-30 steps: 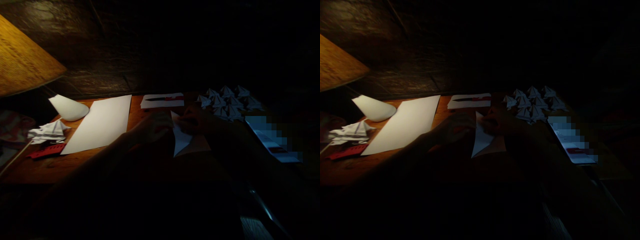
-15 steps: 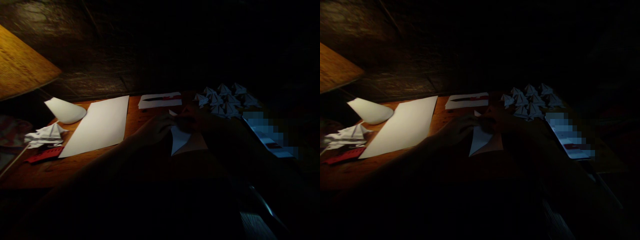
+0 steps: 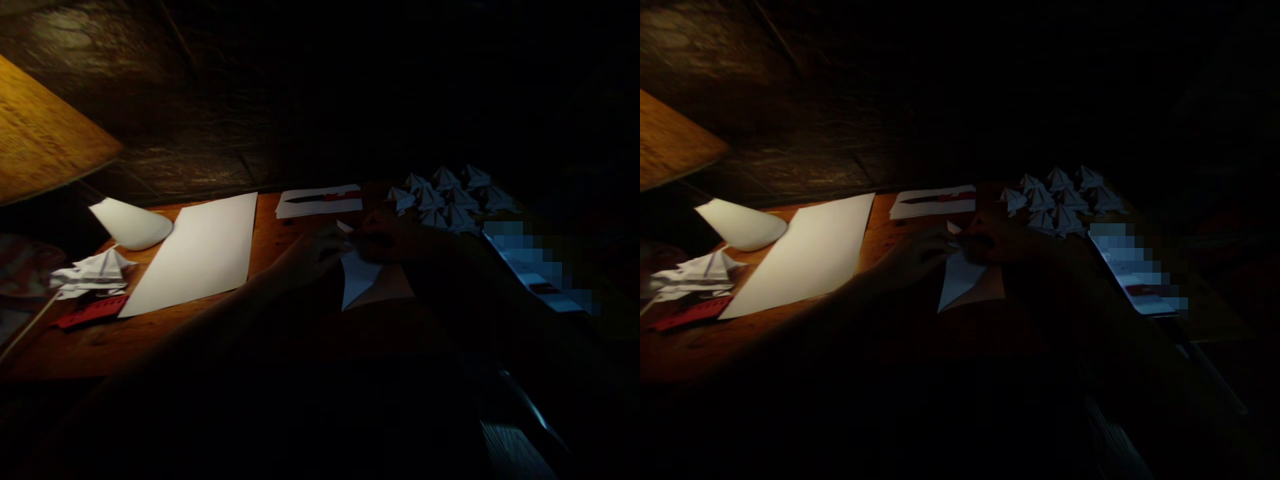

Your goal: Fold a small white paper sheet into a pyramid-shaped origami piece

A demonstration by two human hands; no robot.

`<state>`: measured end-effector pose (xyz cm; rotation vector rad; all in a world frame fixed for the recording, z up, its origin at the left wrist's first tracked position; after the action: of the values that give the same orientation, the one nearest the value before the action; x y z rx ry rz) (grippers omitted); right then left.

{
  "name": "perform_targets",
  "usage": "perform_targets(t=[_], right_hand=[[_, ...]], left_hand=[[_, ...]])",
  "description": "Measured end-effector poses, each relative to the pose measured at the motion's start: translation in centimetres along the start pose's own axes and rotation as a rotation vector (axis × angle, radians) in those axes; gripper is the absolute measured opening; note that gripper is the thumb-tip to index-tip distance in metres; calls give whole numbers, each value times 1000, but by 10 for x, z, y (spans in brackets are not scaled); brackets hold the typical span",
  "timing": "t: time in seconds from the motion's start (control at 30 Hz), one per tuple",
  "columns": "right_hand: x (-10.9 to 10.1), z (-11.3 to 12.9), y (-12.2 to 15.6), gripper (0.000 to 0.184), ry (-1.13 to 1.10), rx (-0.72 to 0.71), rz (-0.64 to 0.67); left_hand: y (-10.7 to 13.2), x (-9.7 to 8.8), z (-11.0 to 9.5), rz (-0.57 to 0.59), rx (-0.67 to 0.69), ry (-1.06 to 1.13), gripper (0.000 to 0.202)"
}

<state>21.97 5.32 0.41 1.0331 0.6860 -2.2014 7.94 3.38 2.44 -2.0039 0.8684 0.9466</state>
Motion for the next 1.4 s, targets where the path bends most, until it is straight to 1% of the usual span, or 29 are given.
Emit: perform_targets(t=[0.1,0.23,0.3,0.6,0.83,0.93,1.1,1.27,1.4], right_hand=[[0,-2,-1,50,-18,3,18],[-2,-3,-2,41,-78,29,36],[-3,-3,-2,40,-92,20,35],[-6,-6,-2,50,-104,0,19],[-5,-13,-4,48,-111,-7,29],[-5,-16,-3,48,-100,-10,20],[-9,-18,-3,57,-85,-8,-8],[-8,-19,-3,55,-90,21,5],[-9,-16,-3,47,-100,20,9]], left_hand=[[-3,0,5,-11,-8,32,16],[-3,1,8,-36,-4,31,15],[-3,1,9,-43,-4,19,15],[-1,-1,7,-64,10,-22,16],[-1,1,7,-53,12,-30,17],[-1,0,8,-49,-3,-32,16],[-1,1,10,-20,-50,-21,14],[-1,2,12,-20,-49,-12,13],[-1,3,12,-18,-39,-2,13]])
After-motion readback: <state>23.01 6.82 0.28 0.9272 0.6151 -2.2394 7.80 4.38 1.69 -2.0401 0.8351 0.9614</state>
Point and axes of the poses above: each hand's wrist, its own y-axis away from the middle knuckle, its own x-axis out of the palm, z = x × y, the point moved 9 cm from there along -y, towards the middle knuckle, and after that the axes turned 2 degrees about z, right-handed, at the moved point
